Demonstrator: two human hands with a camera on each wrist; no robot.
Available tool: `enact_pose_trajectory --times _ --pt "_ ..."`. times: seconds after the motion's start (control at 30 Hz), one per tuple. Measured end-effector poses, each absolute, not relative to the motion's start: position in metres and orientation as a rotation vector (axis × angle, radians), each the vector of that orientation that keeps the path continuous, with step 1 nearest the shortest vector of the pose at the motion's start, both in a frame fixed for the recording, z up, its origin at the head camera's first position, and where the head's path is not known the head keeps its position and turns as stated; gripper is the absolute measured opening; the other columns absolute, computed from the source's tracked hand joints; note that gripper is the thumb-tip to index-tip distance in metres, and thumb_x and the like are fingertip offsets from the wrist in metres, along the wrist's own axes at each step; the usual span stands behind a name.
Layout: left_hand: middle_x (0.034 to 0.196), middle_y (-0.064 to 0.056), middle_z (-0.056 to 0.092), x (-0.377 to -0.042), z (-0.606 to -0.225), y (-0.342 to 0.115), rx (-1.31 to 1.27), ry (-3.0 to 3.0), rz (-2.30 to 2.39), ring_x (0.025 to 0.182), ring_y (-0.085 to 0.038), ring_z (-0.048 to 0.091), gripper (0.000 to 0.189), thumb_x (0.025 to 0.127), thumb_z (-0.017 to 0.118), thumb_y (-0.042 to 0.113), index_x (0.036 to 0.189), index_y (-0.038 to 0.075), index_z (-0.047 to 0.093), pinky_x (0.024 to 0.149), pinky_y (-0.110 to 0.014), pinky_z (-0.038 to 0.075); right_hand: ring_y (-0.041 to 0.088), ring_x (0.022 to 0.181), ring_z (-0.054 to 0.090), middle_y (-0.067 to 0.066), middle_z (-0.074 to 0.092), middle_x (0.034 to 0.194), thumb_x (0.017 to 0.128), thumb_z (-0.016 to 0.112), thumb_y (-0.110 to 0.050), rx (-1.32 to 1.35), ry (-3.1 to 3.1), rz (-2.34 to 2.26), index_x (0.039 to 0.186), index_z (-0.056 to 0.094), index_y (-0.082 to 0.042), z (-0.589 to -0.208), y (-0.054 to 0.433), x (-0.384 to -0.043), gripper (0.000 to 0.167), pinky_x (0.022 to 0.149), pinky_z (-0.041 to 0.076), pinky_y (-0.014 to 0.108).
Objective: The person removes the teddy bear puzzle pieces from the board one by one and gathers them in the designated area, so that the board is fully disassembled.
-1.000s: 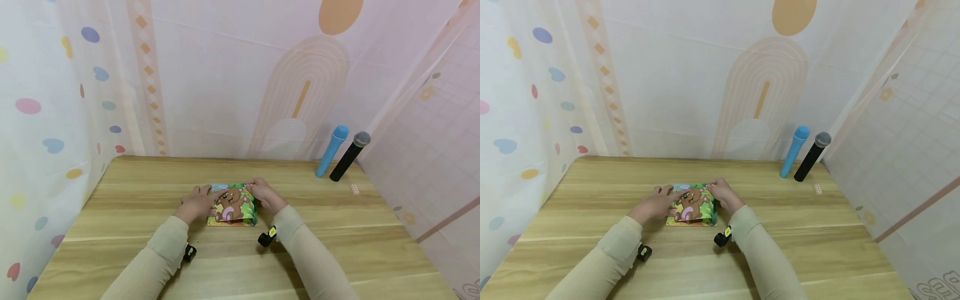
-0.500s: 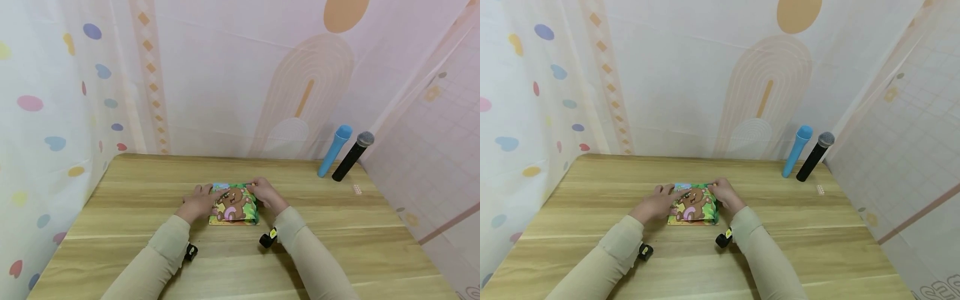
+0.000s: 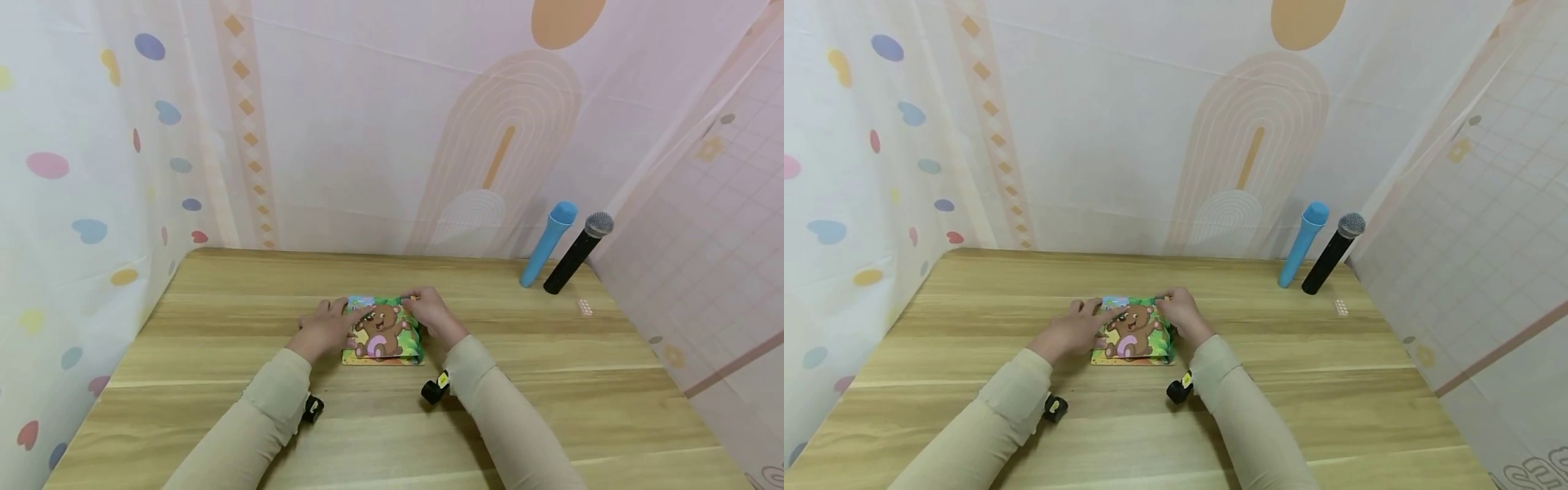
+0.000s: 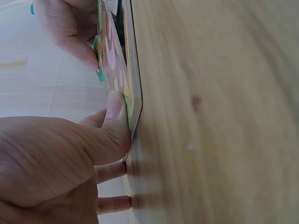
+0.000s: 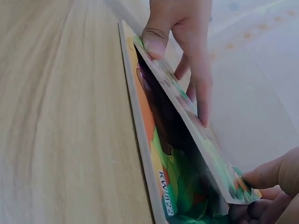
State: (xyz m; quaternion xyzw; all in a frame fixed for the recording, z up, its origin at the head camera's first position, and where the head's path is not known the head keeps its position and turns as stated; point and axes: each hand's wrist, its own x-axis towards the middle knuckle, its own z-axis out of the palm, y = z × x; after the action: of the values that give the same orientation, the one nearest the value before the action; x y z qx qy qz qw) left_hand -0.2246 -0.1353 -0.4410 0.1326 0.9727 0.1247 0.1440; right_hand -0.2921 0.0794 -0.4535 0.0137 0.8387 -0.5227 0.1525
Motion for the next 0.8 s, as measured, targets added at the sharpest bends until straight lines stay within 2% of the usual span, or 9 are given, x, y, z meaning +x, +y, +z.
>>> enact_pose_trajectory --times 0.13,0.43,0.53,0.7,0.8 --pt "0.161 -0.021 0.025 -0.2235 -0.4401 -0.135 0.384 2.801 0.347 0.13 -0.042 0.036 0.08 0.092 0.067 0.034 0.161 0.035 0.027 0.087 -0.082 0.038 0.026 0.109 0.058 0.016 0.059 0.126 0.106 0.052 -0.012 0.059 2.35 -1.536 0.129 0.063 0.001 -0.4537 0.0811 -0.2923 0.029 0.088 0.051 0.036" --pt "0.161 -0.022 0.024 -0.2255 -0.4417 -0.1354 0.392 2.8 0.348 0.133 -0.044 0.034 0.08 0.093 0.066 0.035 0.162 0.034 0.026 0.09 -0.084 0.034 0.03 0.12 0.054 0.016 0.058 0.131 0.107 0.045 -0.012 0.09 2.277 -1.589 0.127 0.066 -0.002 -0.4501 0.0814 -0.2919 0.03 0.103 0.045 0.045" --pt "0.162 -0.022 0.024 -0.226 -0.4423 -0.1354 0.393 2.797 0.331 0.132 -0.043 0.035 0.08 0.093 0.065 0.036 0.162 0.035 0.025 0.09 -0.084 0.035 0.028 0.118 0.054 0.015 0.059 0.129 0.105 0.047 -0.012 0.111 2.294 -1.601 0.123 0.069 -0.004 -0.4505 0.0802 -0.2925 0.029 0.1 0.046 0.042" --pt "0.163 -0.021 0.022 -0.2271 -0.4432 -0.1358 0.399 2.796 0.312 0.13 -0.043 0.036 0.08 0.093 0.064 0.036 0.162 0.036 0.023 0.089 -0.084 0.036 0.023 0.105 0.057 0.012 0.062 0.118 0.105 0.054 -0.019 0.174 2.326 -1.608 0.114 0.07 -0.004 -0.4522 0.0799 -0.2943 0.024 0.086 0.048 0.034" --pt "0.163 -0.02 0.021 -0.228 -0.4443 -0.1363 0.39 2.798 0.306 0.132 -0.043 0.035 0.081 0.094 0.064 0.036 0.162 0.037 0.022 0.088 -0.083 0.037 0.022 0.103 0.057 0.013 0.062 0.118 0.105 0.055 -0.019 0.174 2.309 -1.614 0.115 0.069 -0.001 -0.4515 0.0811 -0.2947 0.025 0.085 0.049 0.033"
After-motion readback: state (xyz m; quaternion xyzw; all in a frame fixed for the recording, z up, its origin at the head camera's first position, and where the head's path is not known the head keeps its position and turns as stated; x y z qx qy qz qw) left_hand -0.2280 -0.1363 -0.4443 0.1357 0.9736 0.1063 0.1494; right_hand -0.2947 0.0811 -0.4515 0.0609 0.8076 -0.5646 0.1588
